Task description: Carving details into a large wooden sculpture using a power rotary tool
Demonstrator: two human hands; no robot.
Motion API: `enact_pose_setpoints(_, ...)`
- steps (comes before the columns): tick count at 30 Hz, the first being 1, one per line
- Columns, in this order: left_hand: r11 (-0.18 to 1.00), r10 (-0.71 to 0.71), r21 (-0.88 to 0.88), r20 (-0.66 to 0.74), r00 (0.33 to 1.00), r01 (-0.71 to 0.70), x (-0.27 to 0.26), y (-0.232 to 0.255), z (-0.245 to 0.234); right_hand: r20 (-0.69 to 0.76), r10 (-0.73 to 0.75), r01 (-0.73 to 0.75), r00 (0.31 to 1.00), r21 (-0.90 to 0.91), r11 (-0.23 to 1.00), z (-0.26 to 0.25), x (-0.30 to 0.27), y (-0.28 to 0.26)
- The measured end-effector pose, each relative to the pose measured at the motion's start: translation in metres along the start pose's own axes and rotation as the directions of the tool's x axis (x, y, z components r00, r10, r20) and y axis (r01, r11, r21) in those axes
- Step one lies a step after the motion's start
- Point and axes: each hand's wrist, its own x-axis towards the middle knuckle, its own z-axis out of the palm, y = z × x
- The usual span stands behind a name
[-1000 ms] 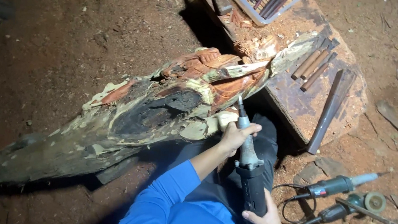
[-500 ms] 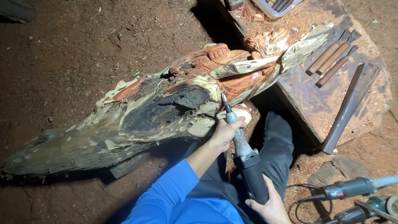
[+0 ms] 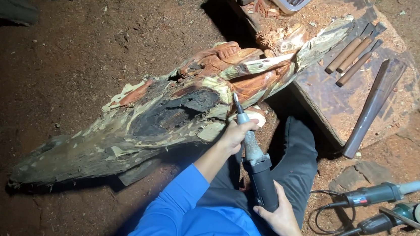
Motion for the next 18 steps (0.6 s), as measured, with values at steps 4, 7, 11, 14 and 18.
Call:
enact_pose_setpoints(4, 1.0, 0.001, 0.025, 0.024, 1.0, -0.002, -0.002, -0.002, -0.001, -0.022, -0.022, 0.023, 1.0, 0.01, 1.0, 0.007, -0.001, 0.008)
enact_pose_setpoints(7, 0.999, 0.027, 0.022, 0.051, 0.998, -0.028, -0.003, -0.006, -0.006, -0.019, -0.036, 0.036, 0.999, 0.022, 0.999, 0.012, -0.002, 0.009)
enact_pose_setpoints(11, 0.998, 0.058, 0.017, 0.061, 0.996, -0.059, 0.003, -0.015, -0.007, -0.05, -0.054, 0.056, 0.997, 0.035, 0.998, 0.018, -0.001, 0.016)
enact_pose_setpoints(14, 0.992, 0.009, 0.129, 0.026, 1.0, -0.012, -0.003, -0.004, 0.016, -0.079, -0.066, 0.07, 0.995, 0.053, 0.996, 0.016, -0.002, 0.026)
enact_pose_setpoints(18, 1.0, 0.02, -0.023, 0.035, 0.999, -0.019, -0.002, -0.023, 0.042, -0.113, -0.08, 0.089, 0.99, 0.076, 0.993, -0.018, 0.0, 0.052)
